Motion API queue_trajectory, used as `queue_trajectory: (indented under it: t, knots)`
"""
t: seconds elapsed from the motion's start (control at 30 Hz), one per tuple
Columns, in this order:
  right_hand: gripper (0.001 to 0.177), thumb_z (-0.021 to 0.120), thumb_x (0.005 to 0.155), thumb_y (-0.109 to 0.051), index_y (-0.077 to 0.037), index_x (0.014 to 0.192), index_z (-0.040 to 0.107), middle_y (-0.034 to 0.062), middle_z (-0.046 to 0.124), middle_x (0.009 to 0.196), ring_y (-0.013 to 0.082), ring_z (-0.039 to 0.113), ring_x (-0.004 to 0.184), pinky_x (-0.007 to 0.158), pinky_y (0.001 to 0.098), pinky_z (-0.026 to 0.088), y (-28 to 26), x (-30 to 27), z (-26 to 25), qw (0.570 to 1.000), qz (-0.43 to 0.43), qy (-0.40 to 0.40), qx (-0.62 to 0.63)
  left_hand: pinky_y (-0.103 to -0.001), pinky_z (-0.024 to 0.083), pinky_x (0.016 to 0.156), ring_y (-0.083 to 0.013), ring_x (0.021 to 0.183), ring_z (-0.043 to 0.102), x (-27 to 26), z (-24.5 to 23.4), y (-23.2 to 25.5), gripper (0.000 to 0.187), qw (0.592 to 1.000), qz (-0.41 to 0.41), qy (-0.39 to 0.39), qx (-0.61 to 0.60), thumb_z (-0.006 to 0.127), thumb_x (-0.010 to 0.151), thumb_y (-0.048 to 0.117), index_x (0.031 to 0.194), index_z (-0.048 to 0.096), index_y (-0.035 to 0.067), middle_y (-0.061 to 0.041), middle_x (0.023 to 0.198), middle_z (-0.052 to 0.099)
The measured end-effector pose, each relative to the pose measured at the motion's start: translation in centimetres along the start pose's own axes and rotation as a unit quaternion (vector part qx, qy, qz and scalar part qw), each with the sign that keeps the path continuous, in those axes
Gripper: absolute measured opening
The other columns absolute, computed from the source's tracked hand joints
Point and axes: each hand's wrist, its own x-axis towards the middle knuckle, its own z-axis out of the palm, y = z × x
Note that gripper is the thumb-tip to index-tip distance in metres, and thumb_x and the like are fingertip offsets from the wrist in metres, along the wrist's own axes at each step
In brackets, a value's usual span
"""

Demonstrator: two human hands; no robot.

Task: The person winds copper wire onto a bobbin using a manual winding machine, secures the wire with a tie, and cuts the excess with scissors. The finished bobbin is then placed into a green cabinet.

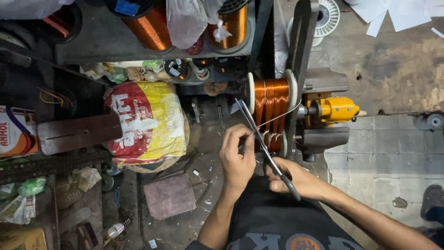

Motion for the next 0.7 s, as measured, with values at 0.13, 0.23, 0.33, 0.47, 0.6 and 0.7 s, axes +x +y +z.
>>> queue_trajectory:
  t: [0.13, 0.23, 0.33, 0.47, 0.6, 0.7]
  knots:
    - [0.051, 0.089, 0.074, -0.038, -0.006, 0.097, 0.057, -0.0027, 0.052, 0.079, 0.0072, 0.049, 0.072, 0.064, 0.0248, 0.045, -0.7, 0.6, 0.4, 1.0, 0.008, -0.005, -0.002, -0.033, 0.055, 0.076, -0.0238, 0.088, 0.068, -0.4, 0.0, 0.0, 0.008, 0.999, -0.043, 0.016, -0.009, 0.066, 0.096, 0.002, 0.103, 0.062, 0.0, -0.013, 0.106, 0.067]
    - [0.049, 0.09, 0.071, -0.029, -0.006, 0.099, 0.057, -0.0008, 0.052, 0.082, 0.0087, 0.051, 0.075, 0.066, 0.026, 0.047, -0.6, -0.5, 0.0, 0.997, -0.021, -0.016, -0.077, -0.029, 0.056, 0.073, -0.0196, 0.086, 0.066, -1.0, -0.2, 0.6, 0.009, 0.998, -0.046, 0.029, -0.016, 0.066, 0.096, -0.002, 0.104, 0.063, 0.0, -0.013, 0.107, 0.066]
    - [0.063, 0.091, 0.063, -0.026, -0.009, 0.112, 0.056, 0.0009, 0.058, 0.093, 0.0142, 0.064, 0.082, 0.071, 0.0319, 0.055, 0.4, -3.3, -2.9, 0.988, 0.079, -0.067, -0.114, -0.028, 0.057, 0.073, -0.0178, 0.089, 0.068, -0.4, 0.1, 1.7, 0.009, 0.998, -0.032, 0.036, -0.035, 0.064, 0.098, -0.002, 0.107, 0.062, -0.001, -0.012, 0.11, 0.069]
    - [0.114, 0.104, 0.056, -0.029, -0.014, 0.15, 0.041, 0.0046, 0.061, 0.141, 0.0174, 0.056, 0.126, 0.103, 0.0347, 0.046, 3.2, -10.5, -8.8, 0.963, 0.063, -0.021, -0.261, -0.029, 0.06, 0.085, -0.0179, 0.102, 0.073, 1.2, 2.5, 4.7, 0.009, 0.989, 0.004, -0.038, -0.14, 0.06, 0.104, -0.001, 0.113, 0.058, -0.001, -0.015, 0.121, 0.07]
    - [0.106, 0.1, 0.055, -0.023, -0.006, 0.146, 0.049, 0.0122, 0.06, 0.14, 0.0241, 0.053, 0.134, 0.109, 0.0385, 0.041, 5.9, -17.8, -14.9, 0.969, -0.051, 0.133, -0.2, -0.034, 0.06, 0.089, -0.0254, 0.104, 0.074, 3.4, 10.1, 7.1, 0.012, 0.968, 0.05, -0.199, -0.147, 0.058, 0.104, 0.004, 0.114, 0.055, 0.0, -0.015, 0.134, 0.069]
    - [0.09, 0.089, 0.063, -0.023, -0.002, 0.14, 0.048, 0.0125, 0.063, 0.132, 0.0228, 0.056, 0.129, 0.109, 0.0381, 0.041, 6.9, -20.9, -19.3, 0.91, -0.187, 0.311, -0.199, -0.044, 0.052, 0.103, -0.0408, 0.129, 0.059, 4.4, 19.1, 7.0, 0.021, 0.931, 0.201, -0.303, -0.039, 0.06, 0.097, 0.006, 0.114, 0.05, 0.002, -0.019, 0.149, 0.056]
